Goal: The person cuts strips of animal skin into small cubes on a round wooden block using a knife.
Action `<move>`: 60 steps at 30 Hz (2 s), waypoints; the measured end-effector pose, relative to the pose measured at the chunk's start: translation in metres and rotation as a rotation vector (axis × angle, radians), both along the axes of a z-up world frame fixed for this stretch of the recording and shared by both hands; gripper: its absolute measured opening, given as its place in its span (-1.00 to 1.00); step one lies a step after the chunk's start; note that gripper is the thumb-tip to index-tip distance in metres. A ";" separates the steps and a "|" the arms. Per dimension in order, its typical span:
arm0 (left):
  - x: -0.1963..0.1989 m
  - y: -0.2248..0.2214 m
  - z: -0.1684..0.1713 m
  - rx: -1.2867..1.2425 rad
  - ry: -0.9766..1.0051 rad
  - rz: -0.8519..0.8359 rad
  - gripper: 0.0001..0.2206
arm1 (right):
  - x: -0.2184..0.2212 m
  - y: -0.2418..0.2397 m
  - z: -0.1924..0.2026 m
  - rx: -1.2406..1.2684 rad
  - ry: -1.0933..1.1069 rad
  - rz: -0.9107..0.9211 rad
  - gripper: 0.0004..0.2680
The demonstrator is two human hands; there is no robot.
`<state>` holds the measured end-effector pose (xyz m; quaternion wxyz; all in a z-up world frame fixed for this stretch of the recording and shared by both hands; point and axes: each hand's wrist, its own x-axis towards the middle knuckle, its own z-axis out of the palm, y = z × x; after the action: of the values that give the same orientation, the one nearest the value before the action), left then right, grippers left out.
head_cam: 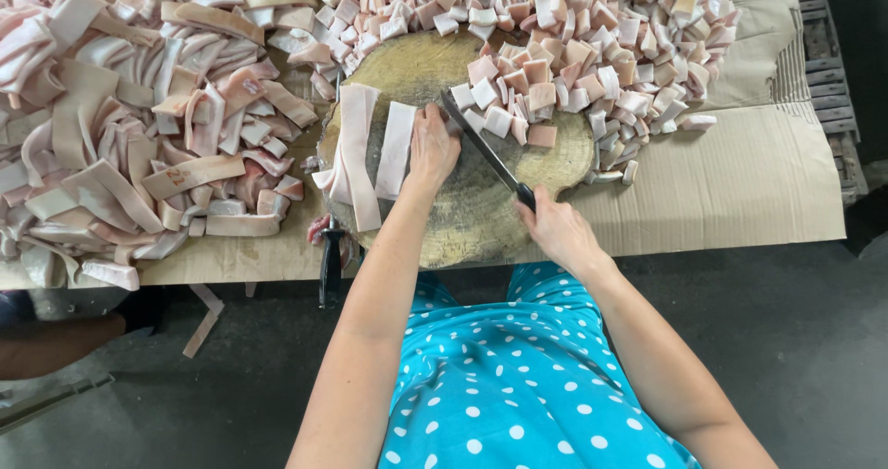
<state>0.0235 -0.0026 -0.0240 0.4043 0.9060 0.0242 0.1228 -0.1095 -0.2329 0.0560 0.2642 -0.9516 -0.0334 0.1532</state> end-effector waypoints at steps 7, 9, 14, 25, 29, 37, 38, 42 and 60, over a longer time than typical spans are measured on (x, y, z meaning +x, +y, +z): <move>0.030 0.008 -0.025 -0.030 0.124 -0.069 -0.62 | 0.023 -0.031 0.002 -0.226 -0.147 0.044 -0.68; 0.044 0.005 -0.035 0.004 0.097 -0.098 -0.61 | 0.044 -0.034 -0.002 -0.251 -0.199 0.052 -0.69; 0.082 -0.025 -0.020 -0.011 -0.023 -0.136 -0.50 | 0.097 -0.042 0.000 -0.327 -0.225 0.059 -0.67; 0.148 -0.051 0.011 -0.315 -0.057 -0.225 -0.46 | 0.176 -0.036 0.040 -0.003 -0.335 -0.139 -0.69; 0.105 0.019 0.022 -0.027 -0.053 -0.155 -0.63 | 0.145 -0.018 0.047 0.145 -0.138 -0.156 -0.68; -0.032 0.081 0.051 0.431 0.353 0.041 -0.58 | 0.065 0.018 0.009 0.229 -0.093 0.009 -0.68; -0.042 0.077 0.051 0.434 0.346 0.057 -0.56 | 0.061 0.017 0.006 0.227 -0.091 0.010 -0.68; -0.044 0.078 0.040 0.440 0.294 0.069 -0.56 | 0.051 0.001 -0.003 0.083 -0.035 -0.050 -0.66; -0.007 0.027 0.060 0.455 0.183 -0.163 -0.49 | 0.021 -0.013 -0.002 0.103 -0.090 -0.147 -0.68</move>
<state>0.0166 0.0242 0.0362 0.1948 0.9799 -0.0409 0.0095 -0.0883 -0.2456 0.0543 0.3215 -0.9426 0.0168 0.0884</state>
